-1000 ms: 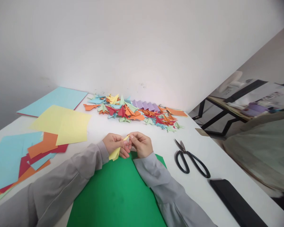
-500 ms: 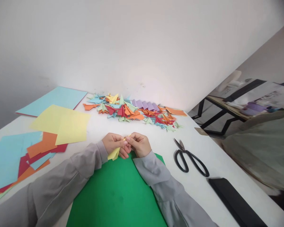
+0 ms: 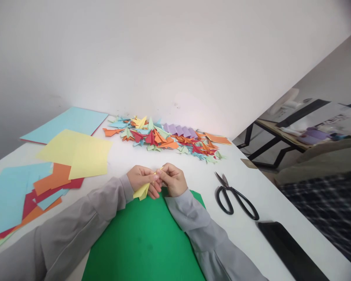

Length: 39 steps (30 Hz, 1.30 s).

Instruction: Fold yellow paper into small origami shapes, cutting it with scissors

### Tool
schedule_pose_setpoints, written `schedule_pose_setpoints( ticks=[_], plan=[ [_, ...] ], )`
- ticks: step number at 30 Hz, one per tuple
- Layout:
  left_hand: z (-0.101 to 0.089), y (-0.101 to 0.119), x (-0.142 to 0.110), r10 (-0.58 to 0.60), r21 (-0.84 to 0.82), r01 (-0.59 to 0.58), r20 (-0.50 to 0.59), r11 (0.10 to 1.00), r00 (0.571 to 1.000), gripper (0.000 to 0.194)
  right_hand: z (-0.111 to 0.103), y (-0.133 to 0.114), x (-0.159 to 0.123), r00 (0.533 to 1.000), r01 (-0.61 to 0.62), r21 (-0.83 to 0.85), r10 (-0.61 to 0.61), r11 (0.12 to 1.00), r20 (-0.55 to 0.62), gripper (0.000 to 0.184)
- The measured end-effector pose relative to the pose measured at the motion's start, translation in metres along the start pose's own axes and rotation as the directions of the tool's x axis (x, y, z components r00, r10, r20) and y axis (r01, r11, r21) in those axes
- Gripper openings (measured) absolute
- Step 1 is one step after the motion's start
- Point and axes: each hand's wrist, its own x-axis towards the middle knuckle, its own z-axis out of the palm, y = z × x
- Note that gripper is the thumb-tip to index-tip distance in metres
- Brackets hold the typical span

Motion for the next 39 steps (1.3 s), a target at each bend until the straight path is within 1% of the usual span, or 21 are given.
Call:
schedule_pose_setpoints(
  ticks=[8, 14, 18, 24, 29, 32, 34, 37, 39],
  plan=[
    [-0.002, 0.000, 0.001, -0.012, -0.020, 0.013, 0.034, 1.000, 0.999, 0.037, -0.002, 0.000, 0.001, 0.999, -0.026, 0.000, 0.026, 1.000, 0.021, 0.026],
    [-0.003, -0.002, 0.001, -0.033, -0.036, 0.036, 0.073, 0.999, 0.997, 0.037, -0.001, -0.002, 0.001, 1.000, 0.022, -0.065, -0.023, 0.998, -0.015, 0.027],
    [-0.005, -0.003, 0.002, -0.034, -0.032, 0.037, 0.097, 0.999, 0.995, 0.036, 0.000, -0.006, -0.001, 1.000, 0.014, -0.082, -0.015, 0.997, -0.008, 0.028],
    [-0.006, -0.002, 0.001, -0.017, -0.034, 0.021, 0.106, 0.999, 0.994, 0.033, 0.002, -0.007, -0.001, 0.999, 0.033, -0.079, -0.034, 0.996, -0.010, 0.029],
    [-0.006, -0.001, 0.000, -0.011, -0.027, 0.013, 0.075, 1.000, 0.997, 0.033, 0.001, -0.007, -0.001, 0.999, 0.053, -0.098, -0.054, 0.994, -0.004, 0.031],
    [-0.005, -0.001, 0.000, -0.015, -0.025, 0.017, 0.078, 1.000, 0.997, 0.033, 0.000, -0.006, -0.002, 0.998, 0.063, -0.123, -0.065, 0.990, -0.015, 0.032],
    [-0.005, -0.001, 0.000, -0.014, -0.023, 0.016, 0.077, 1.000, 0.997, 0.033, 0.000, -0.003, -0.002, 0.999, 0.038, -0.101, -0.040, 0.994, -0.021, 0.032],
    [-0.005, -0.002, 0.001, -0.013, -0.024, 0.014, 0.053, 1.000, 0.998, 0.035, -0.003, 0.001, 0.001, 0.999, -0.039, -0.020, 0.039, 0.999, -0.002, 0.036],
    [-0.005, -0.002, 0.001, -0.015, -0.023, 0.016, 0.047, 1.000, 0.999, 0.035, -0.004, 0.003, 0.003, 0.999, -0.049, 0.016, 0.049, 0.999, -0.017, 0.041]
  ],
)
